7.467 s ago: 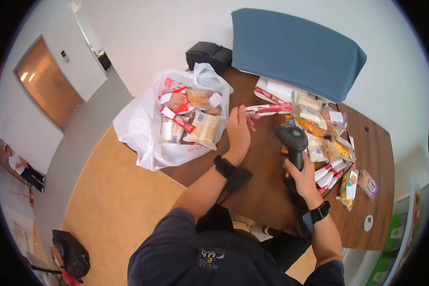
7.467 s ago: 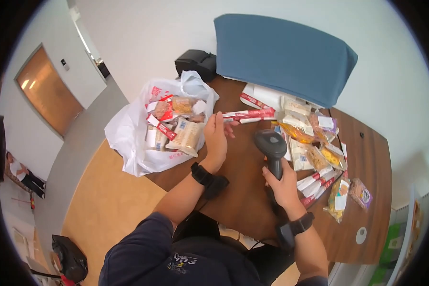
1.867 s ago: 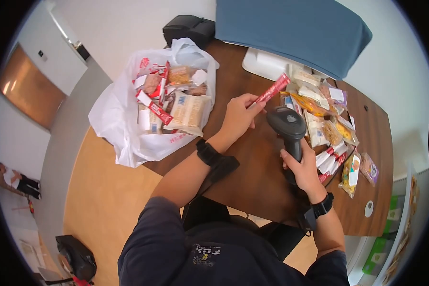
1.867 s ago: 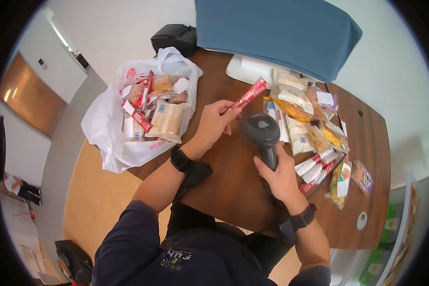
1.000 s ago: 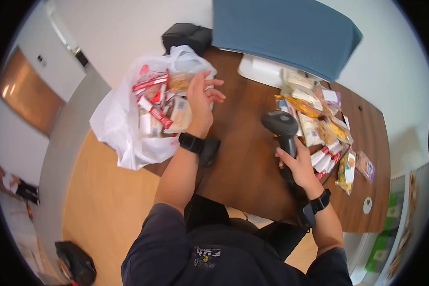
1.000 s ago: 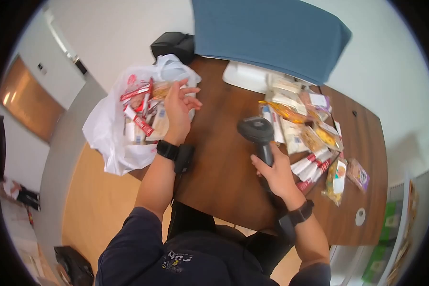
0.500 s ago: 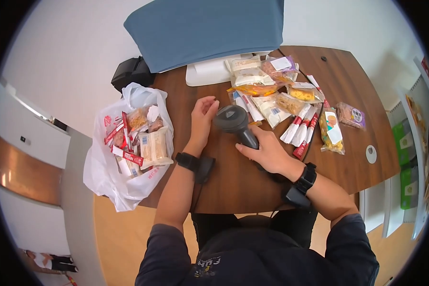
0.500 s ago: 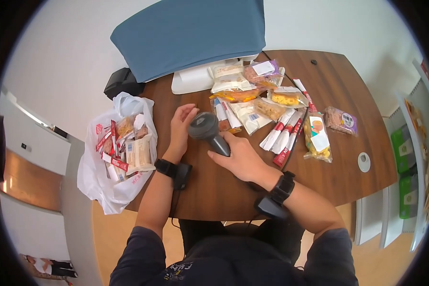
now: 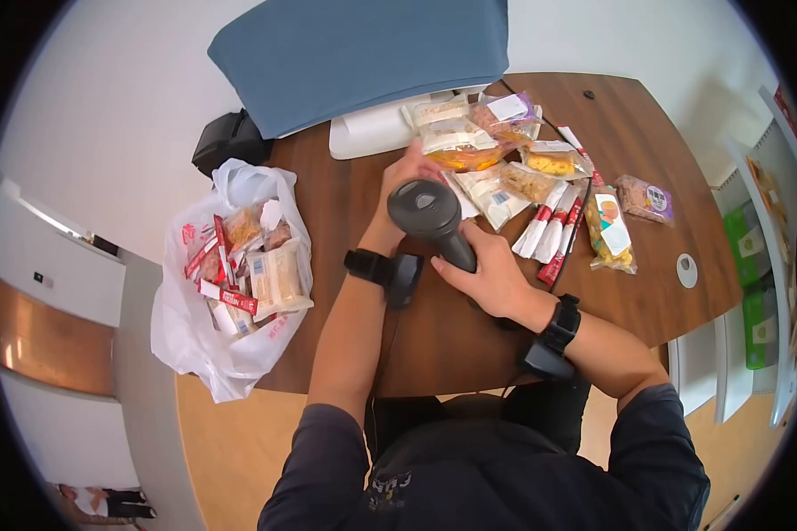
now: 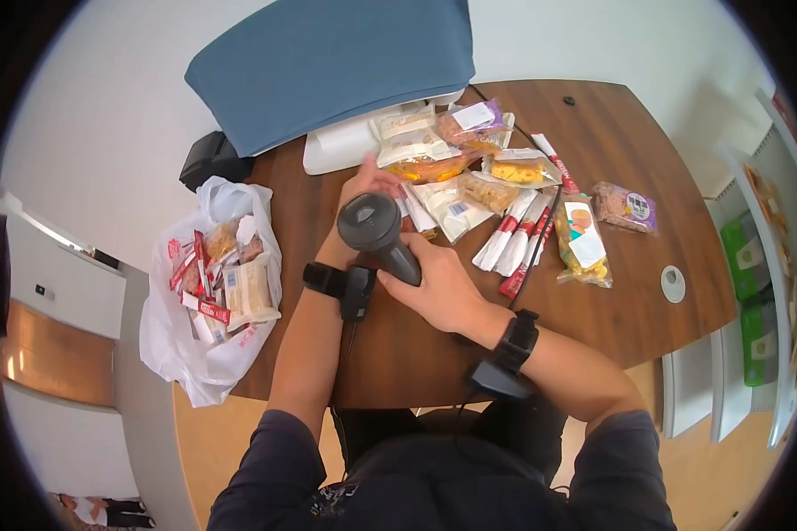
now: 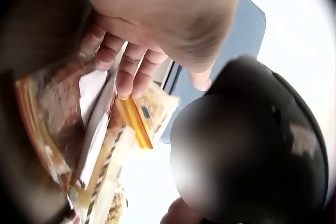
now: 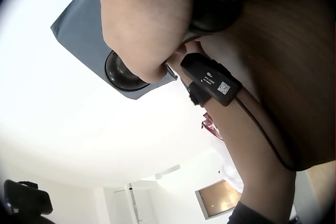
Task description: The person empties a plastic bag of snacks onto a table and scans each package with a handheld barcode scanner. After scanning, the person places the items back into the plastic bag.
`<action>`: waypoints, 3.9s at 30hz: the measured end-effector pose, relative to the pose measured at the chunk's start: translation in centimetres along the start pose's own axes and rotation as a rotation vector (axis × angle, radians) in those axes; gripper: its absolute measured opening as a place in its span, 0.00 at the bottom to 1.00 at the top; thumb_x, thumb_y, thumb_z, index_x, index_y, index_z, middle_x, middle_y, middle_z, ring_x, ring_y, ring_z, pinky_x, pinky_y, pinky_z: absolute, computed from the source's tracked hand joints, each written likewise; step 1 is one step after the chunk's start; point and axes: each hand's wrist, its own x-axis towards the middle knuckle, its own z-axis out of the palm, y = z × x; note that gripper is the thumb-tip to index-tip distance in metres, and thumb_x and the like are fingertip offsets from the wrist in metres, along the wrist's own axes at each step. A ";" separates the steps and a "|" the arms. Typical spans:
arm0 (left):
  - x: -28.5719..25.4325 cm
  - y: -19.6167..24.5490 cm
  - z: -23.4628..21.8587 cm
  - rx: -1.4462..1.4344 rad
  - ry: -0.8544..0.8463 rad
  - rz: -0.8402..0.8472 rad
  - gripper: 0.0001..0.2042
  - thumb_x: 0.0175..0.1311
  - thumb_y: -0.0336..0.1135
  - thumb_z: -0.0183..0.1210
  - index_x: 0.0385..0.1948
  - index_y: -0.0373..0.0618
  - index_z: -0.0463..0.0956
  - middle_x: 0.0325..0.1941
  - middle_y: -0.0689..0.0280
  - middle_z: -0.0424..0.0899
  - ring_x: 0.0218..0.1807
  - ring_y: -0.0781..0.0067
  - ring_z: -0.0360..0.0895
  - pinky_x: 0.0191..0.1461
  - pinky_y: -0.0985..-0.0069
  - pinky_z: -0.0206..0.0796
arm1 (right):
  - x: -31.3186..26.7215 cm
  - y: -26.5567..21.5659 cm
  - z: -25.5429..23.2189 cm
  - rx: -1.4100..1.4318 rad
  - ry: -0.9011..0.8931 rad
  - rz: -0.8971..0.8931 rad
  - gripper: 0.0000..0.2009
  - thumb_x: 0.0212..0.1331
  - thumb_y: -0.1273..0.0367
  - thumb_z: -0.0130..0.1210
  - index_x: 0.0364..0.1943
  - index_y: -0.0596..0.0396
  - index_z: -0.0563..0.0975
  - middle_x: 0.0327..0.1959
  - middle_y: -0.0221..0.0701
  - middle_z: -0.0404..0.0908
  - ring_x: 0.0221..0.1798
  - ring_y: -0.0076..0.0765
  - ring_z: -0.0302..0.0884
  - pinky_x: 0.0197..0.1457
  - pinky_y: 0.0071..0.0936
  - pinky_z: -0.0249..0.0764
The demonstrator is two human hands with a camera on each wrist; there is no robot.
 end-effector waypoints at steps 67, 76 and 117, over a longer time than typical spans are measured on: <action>-9.8 4.0 -12.5 -0.709 0.471 0.635 0.04 0.69 0.33 0.50 0.33 0.47 0.70 0.34 0.68 0.77 0.40 0.73 0.78 0.50 0.71 0.75 | 0.3 -0.6 -0.1 -0.028 -0.246 0.083 0.16 0.57 0.64 0.62 0.40 0.62 0.74 0.24 0.41 0.78 0.27 0.42 0.78 0.36 0.35 0.73; -10.9 5.3 -15.2 -0.663 0.572 0.974 0.25 0.76 0.41 0.46 0.70 0.41 0.55 0.76 0.54 0.51 0.75 0.53 0.55 0.78 0.61 0.51 | 0.4 -0.5 -0.1 0.032 -0.264 0.123 0.13 0.60 0.66 0.60 0.42 0.61 0.75 0.23 0.34 0.79 0.23 0.28 0.76 0.30 0.27 0.72; -2.5 -4.4 -5.5 0.999 -0.116 0.692 0.24 0.56 0.39 0.65 0.56 0.54 0.72 0.60 0.57 0.75 0.66 0.53 0.65 0.68 0.59 0.53 | 0.7 0.0 -0.2 0.219 -0.262 0.213 0.14 0.62 0.66 0.59 0.44 0.63 0.73 0.27 0.31 0.79 0.24 0.22 0.74 0.30 0.22 0.71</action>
